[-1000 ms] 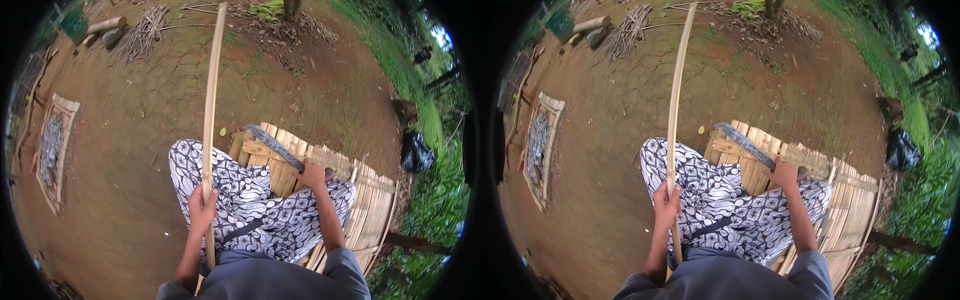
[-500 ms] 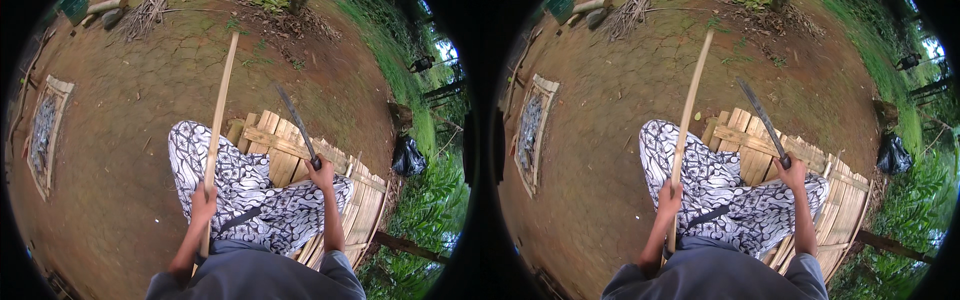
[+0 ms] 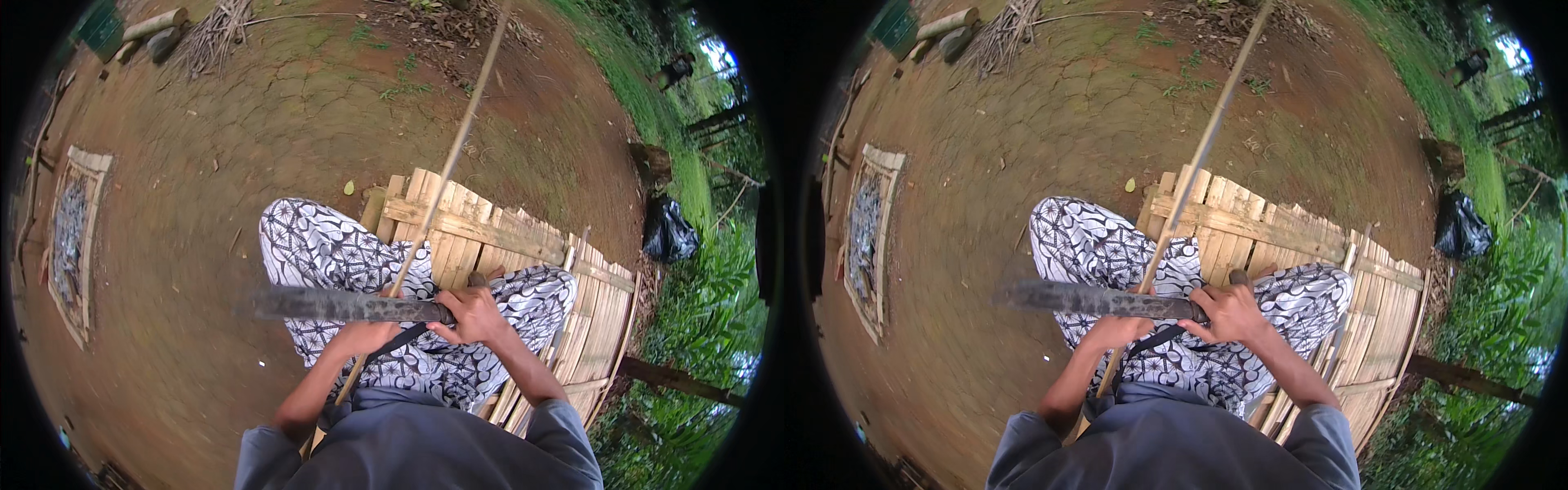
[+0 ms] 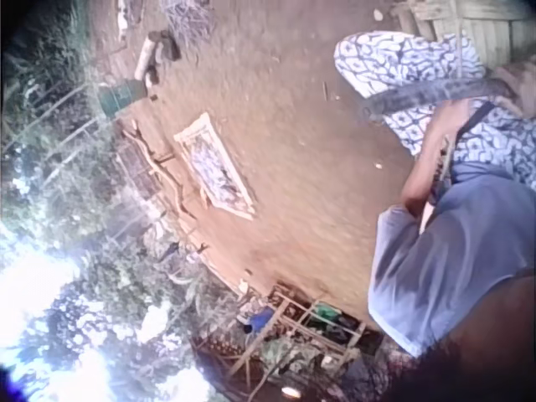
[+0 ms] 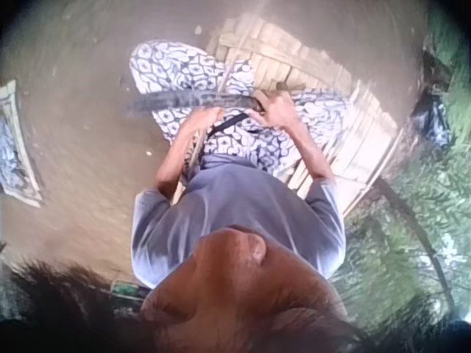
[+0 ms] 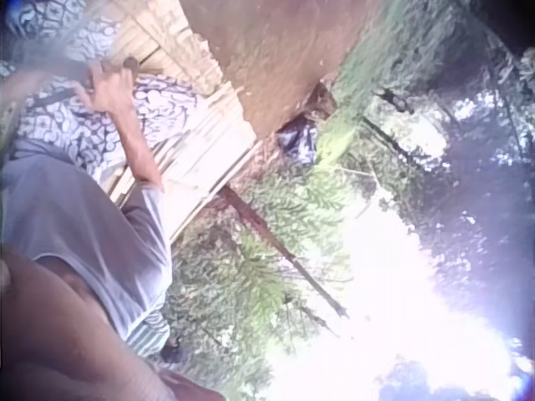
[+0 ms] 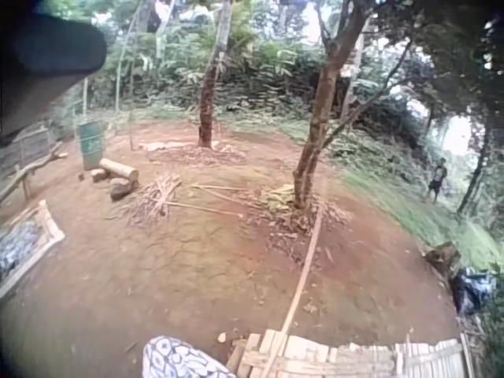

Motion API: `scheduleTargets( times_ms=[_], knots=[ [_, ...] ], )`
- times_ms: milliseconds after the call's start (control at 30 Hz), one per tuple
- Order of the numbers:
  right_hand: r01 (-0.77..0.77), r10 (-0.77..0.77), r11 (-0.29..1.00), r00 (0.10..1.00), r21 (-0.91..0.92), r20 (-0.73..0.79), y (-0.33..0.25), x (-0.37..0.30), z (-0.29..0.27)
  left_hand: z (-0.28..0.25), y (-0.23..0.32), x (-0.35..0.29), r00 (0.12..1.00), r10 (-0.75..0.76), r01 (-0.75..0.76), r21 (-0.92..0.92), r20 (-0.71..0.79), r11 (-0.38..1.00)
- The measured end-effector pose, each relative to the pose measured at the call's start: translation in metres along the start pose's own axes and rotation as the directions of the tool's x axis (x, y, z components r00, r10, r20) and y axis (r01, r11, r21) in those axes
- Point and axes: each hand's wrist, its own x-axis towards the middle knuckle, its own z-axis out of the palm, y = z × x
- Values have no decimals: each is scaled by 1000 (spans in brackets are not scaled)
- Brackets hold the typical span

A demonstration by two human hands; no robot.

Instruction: The person sits cross-legged on a bamboo mat and uses a large knife to shave a long bamboo stick. They hold the stick with one hand and repeatedly scrape the blade along its length to remove the outer layer, occasionally adjusting their grip.

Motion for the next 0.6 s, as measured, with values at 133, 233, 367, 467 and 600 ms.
scheduleTargets(
  times_ms=[133, 233, 367, 467, 600],
  knots=[
    [-28, 15, 991, 995, 129, 98, 48, -20, -3, 5, 32, -10, 993, 118, -117, 282, 13, 952],
    [-95, 89, 994, 990, 48, 112, 46, -19, -16, 7, 64, -1, 992, -112, 125, 245, -64, 961],
    [-215, 222, 971, 973, -108, 64, 19, -15, -9, 6, 65, 15, 996, -49, 65, 225, -76, 972],
    [-101, 99, 995, 991, -21, -88, 3, -12, -2, 32, 49, 5, 995, 51, -33, 197, -85, 980],
    [-489, 495, 855, 869, 170, 11, 52, -24, -9, 22, 50, -11, 995, -65, 62, 40, 77, 997]
  ],
)
